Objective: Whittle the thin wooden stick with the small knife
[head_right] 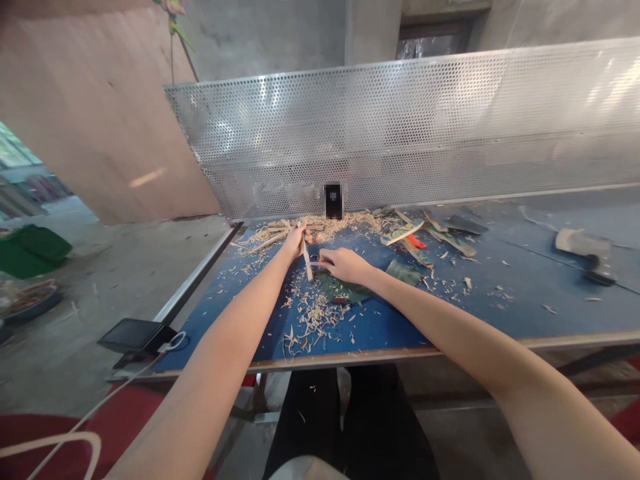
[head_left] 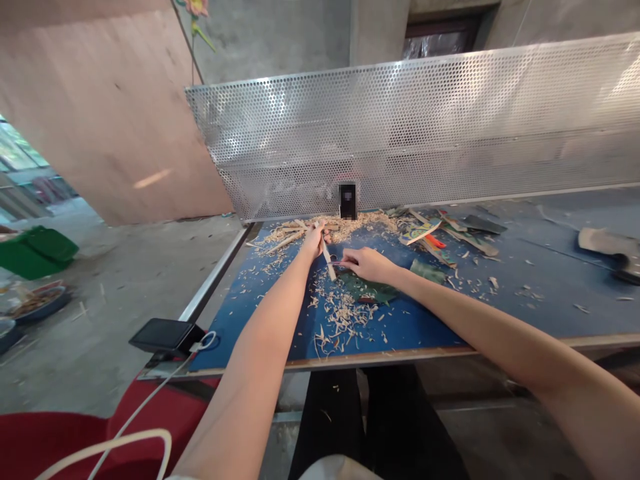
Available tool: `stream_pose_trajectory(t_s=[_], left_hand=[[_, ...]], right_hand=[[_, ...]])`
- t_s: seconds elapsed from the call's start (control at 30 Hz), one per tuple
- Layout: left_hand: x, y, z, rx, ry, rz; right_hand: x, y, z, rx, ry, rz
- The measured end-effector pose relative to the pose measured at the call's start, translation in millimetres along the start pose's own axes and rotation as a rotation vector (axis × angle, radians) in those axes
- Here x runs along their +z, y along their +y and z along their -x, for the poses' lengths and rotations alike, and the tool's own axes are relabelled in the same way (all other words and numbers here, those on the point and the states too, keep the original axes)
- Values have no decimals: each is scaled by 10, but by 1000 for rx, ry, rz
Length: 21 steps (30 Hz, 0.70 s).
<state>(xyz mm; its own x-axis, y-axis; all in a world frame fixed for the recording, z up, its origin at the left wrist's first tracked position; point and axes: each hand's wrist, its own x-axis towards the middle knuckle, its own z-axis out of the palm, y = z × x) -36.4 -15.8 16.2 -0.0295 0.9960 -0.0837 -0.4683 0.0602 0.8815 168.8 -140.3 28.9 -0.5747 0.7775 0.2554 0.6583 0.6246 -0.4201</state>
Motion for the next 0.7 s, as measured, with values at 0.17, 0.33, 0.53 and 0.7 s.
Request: stream_pose_trajectory(t_s=[0.17, 0.33, 0.53, 0.7], left_hand=[[3, -60, -64, 57, 52, -56], [-30, -35, -87, 38, 66, -46], [-42, -37, -99, 71, 85, -52], [-35, -59, -144, 73, 155, -88]], right_hand=[[23, -33, -23, 47, 9, -34], [-129, -41, 20, -10, -193, -122], [-344, 55, 83, -35, 57, -77], [-156, 29, 47, -33, 47, 31]])
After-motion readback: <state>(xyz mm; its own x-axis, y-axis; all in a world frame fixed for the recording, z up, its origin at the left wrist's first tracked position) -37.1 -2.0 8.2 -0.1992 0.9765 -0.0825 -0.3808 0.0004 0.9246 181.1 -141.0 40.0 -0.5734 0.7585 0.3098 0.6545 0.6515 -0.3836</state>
